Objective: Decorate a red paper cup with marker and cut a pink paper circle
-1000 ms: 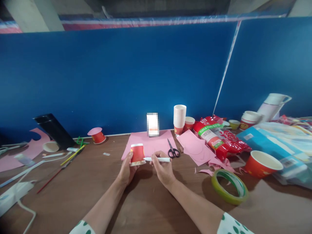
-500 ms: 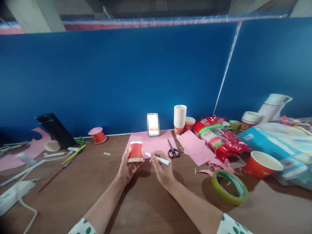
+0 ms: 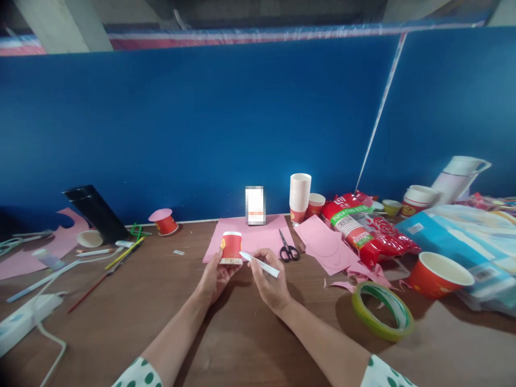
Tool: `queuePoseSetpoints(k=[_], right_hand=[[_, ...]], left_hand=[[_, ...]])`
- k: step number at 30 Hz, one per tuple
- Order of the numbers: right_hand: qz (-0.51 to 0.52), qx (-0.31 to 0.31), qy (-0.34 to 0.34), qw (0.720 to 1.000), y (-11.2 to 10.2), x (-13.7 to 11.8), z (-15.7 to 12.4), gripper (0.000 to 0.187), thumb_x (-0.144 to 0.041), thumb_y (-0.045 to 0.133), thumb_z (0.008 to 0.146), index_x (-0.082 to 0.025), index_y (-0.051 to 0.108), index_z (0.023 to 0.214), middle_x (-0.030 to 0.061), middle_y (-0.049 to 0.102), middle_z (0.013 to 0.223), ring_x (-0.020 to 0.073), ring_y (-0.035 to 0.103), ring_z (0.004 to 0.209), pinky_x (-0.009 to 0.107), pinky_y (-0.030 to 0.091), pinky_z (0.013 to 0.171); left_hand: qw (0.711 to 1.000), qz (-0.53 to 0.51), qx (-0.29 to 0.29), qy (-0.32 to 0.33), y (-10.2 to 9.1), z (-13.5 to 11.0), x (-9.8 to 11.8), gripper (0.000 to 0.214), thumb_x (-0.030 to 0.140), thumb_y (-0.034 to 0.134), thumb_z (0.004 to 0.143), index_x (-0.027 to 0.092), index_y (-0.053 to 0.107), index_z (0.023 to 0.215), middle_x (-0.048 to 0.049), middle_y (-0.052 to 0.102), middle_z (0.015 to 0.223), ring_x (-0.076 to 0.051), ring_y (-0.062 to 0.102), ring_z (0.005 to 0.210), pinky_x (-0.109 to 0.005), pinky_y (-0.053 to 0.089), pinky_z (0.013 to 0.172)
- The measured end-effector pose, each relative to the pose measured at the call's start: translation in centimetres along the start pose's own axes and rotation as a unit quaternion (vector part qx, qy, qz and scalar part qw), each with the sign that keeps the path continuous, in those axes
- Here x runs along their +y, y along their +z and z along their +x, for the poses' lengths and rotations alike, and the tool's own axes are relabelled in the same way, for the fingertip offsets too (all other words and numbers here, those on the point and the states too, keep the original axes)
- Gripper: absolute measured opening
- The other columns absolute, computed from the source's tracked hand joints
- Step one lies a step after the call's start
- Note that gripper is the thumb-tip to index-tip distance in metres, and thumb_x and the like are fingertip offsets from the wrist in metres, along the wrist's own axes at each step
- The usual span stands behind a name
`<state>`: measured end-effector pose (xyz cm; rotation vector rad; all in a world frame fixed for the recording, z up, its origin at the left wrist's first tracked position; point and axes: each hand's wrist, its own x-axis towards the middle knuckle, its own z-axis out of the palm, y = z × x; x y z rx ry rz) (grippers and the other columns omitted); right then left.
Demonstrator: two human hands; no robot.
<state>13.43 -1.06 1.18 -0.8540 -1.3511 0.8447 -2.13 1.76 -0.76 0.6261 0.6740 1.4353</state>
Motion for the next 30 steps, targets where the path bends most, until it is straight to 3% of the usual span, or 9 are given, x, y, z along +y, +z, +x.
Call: queuePoseSetpoints(k=[8, 12, 21, 30], right_hand=[[0.004, -0.045, 0.009, 0.999, -0.04, 0.27, -0.19, 0.015, -0.034, 0.057, 0.085, -0.019, 0.060, 0.086, 0.0030, 0.064, 0.073, 0.0153, 0.058, 0.064, 0.025, 0.047, 0.059], [-0.005, -0.060, 0.007, 0.998, 0.08, -0.22, -0.17, 0.015, -0.033, 0.058, 0.084, -0.018, 0.062, 0.086, 0.0031, 0.063, 0.072, 0.0142, 0.055, 0.060, 0.024, 0.045, 0.054], [-0.015, -0.055, 0.005, 0.998, 0.11, 0.09, -0.06, 0.017, -0.033, 0.059, 0.083, -0.018, 0.064, 0.088, 0.0038, 0.064, 0.072, 0.0151, 0.056, 0.061, 0.023, 0.044, 0.049], [-0.038, -0.053, -0.005, 0.998, 0.00, 0.12, -0.04, 0.016, -0.031, 0.057, 0.085, -0.018, 0.064, 0.091, 0.0034, 0.064, 0.074, 0.0142, 0.055, 0.060, 0.024, 0.045, 0.054]], left_hand=[[1.000, 0.006, 0.009, -0.008, 0.06, 0.10, -0.17, 0.043, 0.047, 0.064, 0.076, 0.013, 0.060, 0.102, -0.0074, 0.070, 0.087, -0.020, 0.066, 0.081, -0.035, 0.049, 0.081], [0.999, 0.026, -0.020, 0.004, 0.33, -0.13, -0.16, 0.041, 0.048, 0.061, 0.078, 0.012, 0.062, 0.097, -0.0091, 0.070, 0.087, -0.021, 0.065, 0.084, -0.035, 0.049, 0.080], [0.997, 0.050, -0.054, 0.030, 0.38, -0.26, -0.37, 0.038, 0.046, 0.060, 0.079, 0.012, 0.063, 0.094, -0.0091, 0.068, 0.087, -0.020, 0.064, 0.081, -0.034, 0.049, 0.078], [0.997, 0.053, -0.052, 0.037, 0.25, -0.25, -0.58, 0.038, 0.047, 0.060, 0.079, 0.012, 0.063, 0.094, -0.0101, 0.068, 0.091, -0.021, 0.064, 0.085, -0.034, 0.048, 0.079]])
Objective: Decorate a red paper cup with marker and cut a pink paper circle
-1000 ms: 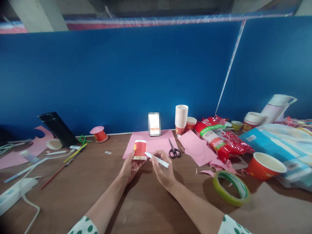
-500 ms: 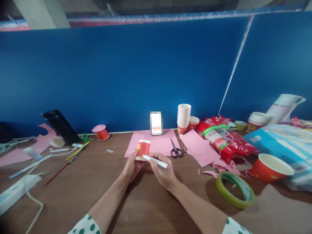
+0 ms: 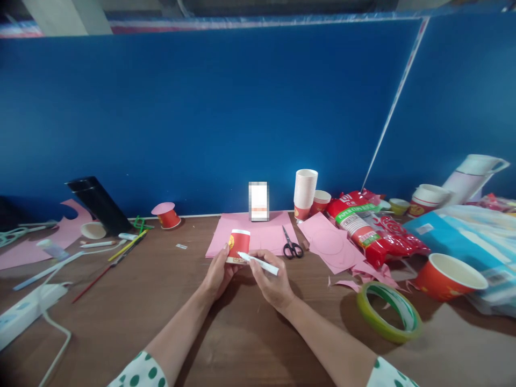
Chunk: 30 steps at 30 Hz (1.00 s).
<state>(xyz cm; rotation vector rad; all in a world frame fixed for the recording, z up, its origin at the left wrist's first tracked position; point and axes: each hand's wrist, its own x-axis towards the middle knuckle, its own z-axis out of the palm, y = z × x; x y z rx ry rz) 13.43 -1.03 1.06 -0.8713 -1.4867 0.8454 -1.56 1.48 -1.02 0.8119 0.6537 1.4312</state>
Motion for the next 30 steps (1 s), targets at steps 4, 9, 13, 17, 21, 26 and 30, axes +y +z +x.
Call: queuePoseSetpoints(k=[4, 9, 13, 17, 21, 26, 30], right_hand=[[-0.005, 0.004, -0.007, 1.000, -0.02, -0.10, 0.03, 0.014, -0.030, 0.057, 0.085, -0.018, 0.064, 0.089, 0.0041, 0.066, 0.077, 0.0147, 0.057, 0.062, 0.024, 0.046, 0.057], [0.002, -0.005, -0.006, 1.000, 0.04, -0.10, 0.02, 0.014, -0.030, 0.056, 0.085, -0.018, 0.063, 0.088, 0.0032, 0.065, 0.076, 0.0143, 0.056, 0.062, 0.024, 0.046, 0.058], [0.012, -0.013, 0.009, 1.000, 0.07, 0.00, -0.08, 0.015, -0.031, 0.056, 0.085, -0.017, 0.063, 0.086, 0.0026, 0.063, 0.072, 0.0132, 0.055, 0.058, 0.023, 0.045, 0.054], [0.002, 0.004, -0.007, 1.000, 0.01, 0.10, -0.05, 0.015, -0.030, 0.056, 0.085, -0.017, 0.063, 0.088, 0.0038, 0.065, 0.077, 0.0144, 0.058, 0.064, 0.024, 0.047, 0.060], [-0.010, 0.006, -0.010, 1.000, -0.03, 0.31, -0.02, 0.015, -0.029, 0.056, 0.085, -0.017, 0.063, 0.089, 0.0039, 0.066, 0.077, 0.0145, 0.059, 0.064, 0.023, 0.047, 0.057], [0.000, -0.003, 0.001, 1.000, 0.09, 0.24, -0.09, 0.015, -0.030, 0.055, 0.086, -0.017, 0.062, 0.087, 0.0029, 0.063, 0.074, 0.0123, 0.054, 0.058, 0.022, 0.044, 0.052], [0.016, -0.011, 0.009, 1.000, 0.14, 0.13, -0.09, 0.015, -0.031, 0.054, 0.086, -0.017, 0.061, 0.084, 0.0014, 0.060, 0.070, 0.0111, 0.052, 0.055, 0.021, 0.043, 0.051]], left_hand=[[1.000, 0.008, -0.012, -0.001, 0.14, -0.13, 0.18, 0.036, 0.045, 0.058, 0.081, 0.012, 0.063, 0.092, -0.0100, 0.068, 0.087, -0.022, 0.064, 0.083, -0.033, 0.048, 0.077], [1.000, 0.011, -0.006, -0.002, 0.25, -0.18, 0.25, 0.033, 0.044, 0.060, 0.080, 0.013, 0.064, 0.091, -0.0099, 0.068, 0.086, -0.022, 0.064, 0.085, -0.034, 0.048, 0.078], [1.000, 0.007, -0.008, 0.000, 0.19, -0.11, 0.16, 0.034, 0.044, 0.061, 0.078, 0.013, 0.064, 0.090, -0.0098, 0.068, 0.086, -0.023, 0.064, 0.086, -0.034, 0.049, 0.078], [1.000, 0.013, -0.014, -0.003, 0.24, -0.13, 0.18, 0.033, 0.043, 0.057, 0.082, 0.013, 0.064, 0.094, -0.0101, 0.068, 0.088, -0.023, 0.063, 0.090, -0.034, 0.049, 0.079], [1.000, 0.013, -0.010, -0.004, 0.33, -0.18, 0.20, 0.033, 0.043, 0.057, 0.083, 0.012, 0.063, 0.094, -0.0097, 0.068, 0.088, -0.023, 0.063, 0.091, -0.033, 0.048, 0.080], [1.000, 0.006, -0.004, -0.006, 0.35, -0.13, 0.23, 0.032, 0.043, 0.059, 0.080, 0.013, 0.063, 0.092, -0.0087, 0.069, 0.086, -0.022, 0.064, 0.089, -0.033, 0.048, 0.081], [1.000, 0.006, -0.005, -0.004, 0.36, -0.09, 0.30, 0.032, 0.044, 0.061, 0.079, 0.014, 0.063, 0.090, -0.0090, 0.069, 0.087, -0.022, 0.064, 0.087, -0.033, 0.049, 0.079]])
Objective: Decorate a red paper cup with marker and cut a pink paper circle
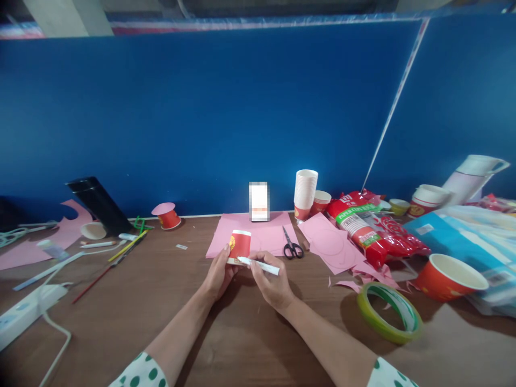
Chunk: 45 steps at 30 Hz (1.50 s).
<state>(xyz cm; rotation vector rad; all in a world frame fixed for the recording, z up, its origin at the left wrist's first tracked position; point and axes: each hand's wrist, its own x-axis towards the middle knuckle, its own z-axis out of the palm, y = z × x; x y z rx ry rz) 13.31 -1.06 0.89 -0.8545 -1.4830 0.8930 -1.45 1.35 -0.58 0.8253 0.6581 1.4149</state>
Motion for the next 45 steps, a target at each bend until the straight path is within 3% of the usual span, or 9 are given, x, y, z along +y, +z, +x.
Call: queuePoseSetpoints(k=[5, 18, 25, 36, 45], right_hand=[[-0.012, 0.020, -0.017, 1.000, 0.00, -0.03, 0.09, 0.015, -0.030, 0.055, 0.086, -0.017, 0.061, 0.086, 0.0031, 0.064, 0.074, 0.0132, 0.056, 0.062, 0.022, 0.046, 0.057], [-0.003, -0.011, 0.006, 1.000, -0.14, 0.18, -0.12, 0.014, -0.029, 0.054, 0.086, -0.018, 0.061, 0.084, 0.0012, 0.062, 0.069, 0.0118, 0.054, 0.056, 0.021, 0.044, 0.053], [-0.021, 0.017, -0.006, 1.000, -0.06, 0.11, 0.14, 0.016, -0.031, 0.054, 0.086, -0.017, 0.062, 0.086, 0.0031, 0.065, 0.074, 0.0147, 0.059, 0.065, 0.023, 0.047, 0.060], [-0.009, -0.009, 0.006, 1.000, -0.17, -0.16, -0.09, 0.018, -0.032, 0.053, 0.085, -0.017, 0.062, 0.081, 0.0010, 0.062, 0.065, 0.0125, 0.053, 0.055, 0.023, 0.045, 0.053], [-0.011, 0.003, 0.011, 1.000, -0.04, -0.34, 0.08, 0.019, -0.033, 0.054, 0.085, -0.017, 0.061, 0.079, 0.0016, 0.062, 0.068, 0.0133, 0.055, 0.059, 0.023, 0.044, 0.056]], left_hand=[[1.000, 0.009, -0.001, -0.006, -0.07, 0.00, -0.06, 0.033, 0.045, 0.060, 0.079, 0.014, 0.063, 0.091, -0.0079, 0.068, 0.084, -0.022, 0.063, 0.086, -0.033, 0.049, 0.077], [1.000, 0.011, 0.004, -0.009, -0.12, -0.08, 0.01, 0.029, 0.043, 0.056, 0.083, 0.015, 0.061, 0.088, -0.0060, 0.067, 0.082, -0.019, 0.064, 0.085, -0.030, 0.048, 0.077], [1.000, 0.003, 0.002, -0.012, -0.02, -0.14, 0.06, 0.030, 0.043, 0.057, 0.083, 0.014, 0.061, 0.093, -0.0066, 0.067, 0.083, -0.021, 0.063, 0.088, -0.032, 0.048, 0.078], [1.000, 0.010, 0.024, -0.008, 0.16, -0.13, 0.16, 0.028, 0.044, 0.062, 0.077, 0.017, 0.059, 0.082, -0.0018, 0.062, 0.073, -0.017, 0.061, 0.075, -0.029, 0.048, 0.070], [1.000, 0.005, -0.007, -0.003, 0.15, -0.18, 0.25, 0.028, 0.043, 0.057, 0.082, 0.015, 0.060, 0.086, -0.0046, 0.064, 0.079, -0.017, 0.061, 0.080, -0.029, 0.046, 0.074]])
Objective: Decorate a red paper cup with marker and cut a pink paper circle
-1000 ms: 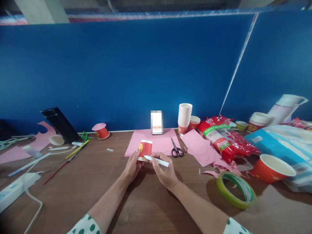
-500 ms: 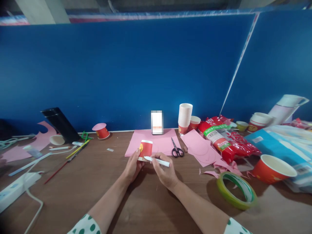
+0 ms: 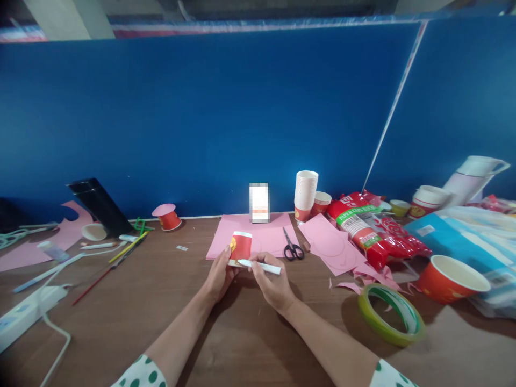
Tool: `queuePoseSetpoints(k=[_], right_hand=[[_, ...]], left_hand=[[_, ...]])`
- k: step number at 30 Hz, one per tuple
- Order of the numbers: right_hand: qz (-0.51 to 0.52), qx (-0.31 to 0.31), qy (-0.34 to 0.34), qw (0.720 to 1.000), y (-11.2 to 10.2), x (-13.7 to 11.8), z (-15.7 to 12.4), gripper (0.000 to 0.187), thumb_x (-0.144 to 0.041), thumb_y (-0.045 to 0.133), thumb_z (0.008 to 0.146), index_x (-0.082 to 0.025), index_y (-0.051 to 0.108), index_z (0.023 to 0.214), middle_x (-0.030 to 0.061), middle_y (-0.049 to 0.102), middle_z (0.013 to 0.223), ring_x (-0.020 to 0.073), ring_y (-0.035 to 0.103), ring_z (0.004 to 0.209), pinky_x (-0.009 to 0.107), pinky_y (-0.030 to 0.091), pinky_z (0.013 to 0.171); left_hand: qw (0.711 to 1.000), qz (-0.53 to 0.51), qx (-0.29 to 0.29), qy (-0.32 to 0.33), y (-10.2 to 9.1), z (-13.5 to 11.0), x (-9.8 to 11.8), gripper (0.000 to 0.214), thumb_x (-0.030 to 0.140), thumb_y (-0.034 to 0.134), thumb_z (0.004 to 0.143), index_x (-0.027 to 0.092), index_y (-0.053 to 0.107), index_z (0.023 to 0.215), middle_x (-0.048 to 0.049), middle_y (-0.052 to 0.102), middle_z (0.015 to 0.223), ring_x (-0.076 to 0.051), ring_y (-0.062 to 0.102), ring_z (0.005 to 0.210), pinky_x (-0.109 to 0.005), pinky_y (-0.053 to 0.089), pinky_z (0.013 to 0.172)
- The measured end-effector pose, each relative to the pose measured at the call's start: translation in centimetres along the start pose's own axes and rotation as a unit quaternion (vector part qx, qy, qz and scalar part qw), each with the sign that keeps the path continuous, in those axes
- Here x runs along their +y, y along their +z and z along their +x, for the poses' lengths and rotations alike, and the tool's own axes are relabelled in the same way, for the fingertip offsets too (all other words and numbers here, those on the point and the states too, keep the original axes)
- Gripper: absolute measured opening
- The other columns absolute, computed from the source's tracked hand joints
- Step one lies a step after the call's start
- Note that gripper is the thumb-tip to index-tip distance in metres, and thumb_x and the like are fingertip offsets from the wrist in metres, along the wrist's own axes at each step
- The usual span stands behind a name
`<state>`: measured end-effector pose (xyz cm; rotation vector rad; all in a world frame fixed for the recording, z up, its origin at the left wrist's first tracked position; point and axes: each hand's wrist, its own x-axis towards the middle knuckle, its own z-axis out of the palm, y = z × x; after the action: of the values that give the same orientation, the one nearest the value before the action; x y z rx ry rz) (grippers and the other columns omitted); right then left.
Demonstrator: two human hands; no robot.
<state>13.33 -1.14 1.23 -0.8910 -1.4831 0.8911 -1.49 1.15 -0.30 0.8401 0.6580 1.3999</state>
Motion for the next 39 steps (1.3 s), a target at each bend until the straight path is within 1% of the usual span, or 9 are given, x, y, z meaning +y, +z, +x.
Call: queuePoseSetpoints(k=[4, 8, 14, 19, 24, 34, 39], right_hand=[[0.006, -0.013, -0.006, 1.000, -0.05, 0.04, -0.10, 0.018, -0.032, 0.054, 0.085, -0.017, 0.062, 0.080, 0.0010, 0.061, 0.066, 0.0128, 0.054, 0.056, 0.023, 0.044, 0.055], [0.009, -0.003, -0.002, 1.000, -0.01, 0.08, -0.03, 0.018, -0.033, 0.054, 0.085, -0.017, 0.062, 0.081, 0.0018, 0.063, 0.067, 0.0137, 0.056, 0.059, 0.023, 0.045, 0.056], [0.006, -0.012, -0.003, 1.000, -0.01, 0.10, -0.01, 0.019, -0.033, 0.054, 0.084, -0.017, 0.062, 0.080, 0.0013, 0.062, 0.065, 0.0129, 0.054, 0.055, 0.023, 0.045, 0.054], [0.004, 0.007, -0.003, 1.000, -0.04, 0.46, -0.03, 0.020, -0.035, 0.053, 0.086, -0.018, 0.061, 0.081, 0.0021, 0.062, 0.068, 0.0144, 0.056, 0.061, 0.024, 0.046, 0.057], [0.010, 0.029, -0.004, 1.000, 0.06, 0.51, 0.01, 0.020, -0.036, 0.053, 0.087, -0.018, 0.061, 0.085, 0.0021, 0.062, 0.070, 0.0143, 0.057, 0.062, 0.023, 0.047, 0.058], [0.001, 0.034, -0.023, 0.999, 0.03, 0.38, 0.12, 0.020, -0.035, 0.054, 0.087, -0.017, 0.062, 0.085, 0.0037, 0.065, 0.074, 0.0155, 0.060, 0.065, 0.025, 0.049, 0.060], [0.001, 0.031, -0.015, 0.999, 0.06, 0.46, 0.09, 0.020, -0.036, 0.054, 0.087, -0.018, 0.061, 0.085, 0.0029, 0.064, 0.071, 0.0153, 0.059, 0.064, 0.024, 0.048, 0.059]], left_hand=[[1.000, -0.002, 0.010, 0.000, -0.02, 0.04, -0.04, 0.025, 0.042, 0.057, 0.082, 0.016, 0.060, 0.084, -0.0022, 0.063, 0.075, -0.016, 0.061, 0.075, -0.029, 0.047, 0.074], [1.000, 0.004, 0.007, -0.001, -0.02, 0.01, -0.03, 0.029, 0.044, 0.059, 0.080, 0.016, 0.060, 0.086, -0.0032, 0.063, 0.075, -0.017, 0.061, 0.076, -0.030, 0.047, 0.075], [1.000, 0.008, 0.015, 0.003, -0.22, 0.04, -0.25, 0.026, 0.043, 0.058, 0.081, 0.017, 0.060, 0.084, -0.0010, 0.062, 0.073, -0.013, 0.058, 0.067, -0.026, 0.044, 0.066], [1.000, 0.007, 0.009, -0.003, -0.20, 0.00, -0.23, 0.031, 0.045, 0.057, 0.081, 0.015, 0.061, 0.088, -0.0041, 0.065, 0.079, -0.017, 0.061, 0.078, -0.028, 0.046, 0.072], [1.000, 0.005, 0.009, -0.007, -0.19, -0.01, -0.22, 0.035, 0.045, 0.058, 0.081, 0.014, 0.062, 0.095, -0.0076, 0.067, 0.086, -0.020, 0.063, 0.086, -0.031, 0.047, 0.076], [1.000, 0.008, 0.008, -0.005, 0.00, -0.06, -0.14, 0.038, 0.047, 0.059, 0.080, 0.013, 0.063, 0.096, -0.0076, 0.068, 0.087, -0.021, 0.063, 0.087, -0.032, 0.047, 0.078], [1.000, 0.004, -0.003, 0.001, -0.04, -0.04, -0.16, 0.033, 0.045, 0.057, 0.082, 0.014, 0.062, 0.093, -0.0067, 0.068, 0.087, -0.020, 0.063, 0.087, -0.032, 0.047, 0.079]])
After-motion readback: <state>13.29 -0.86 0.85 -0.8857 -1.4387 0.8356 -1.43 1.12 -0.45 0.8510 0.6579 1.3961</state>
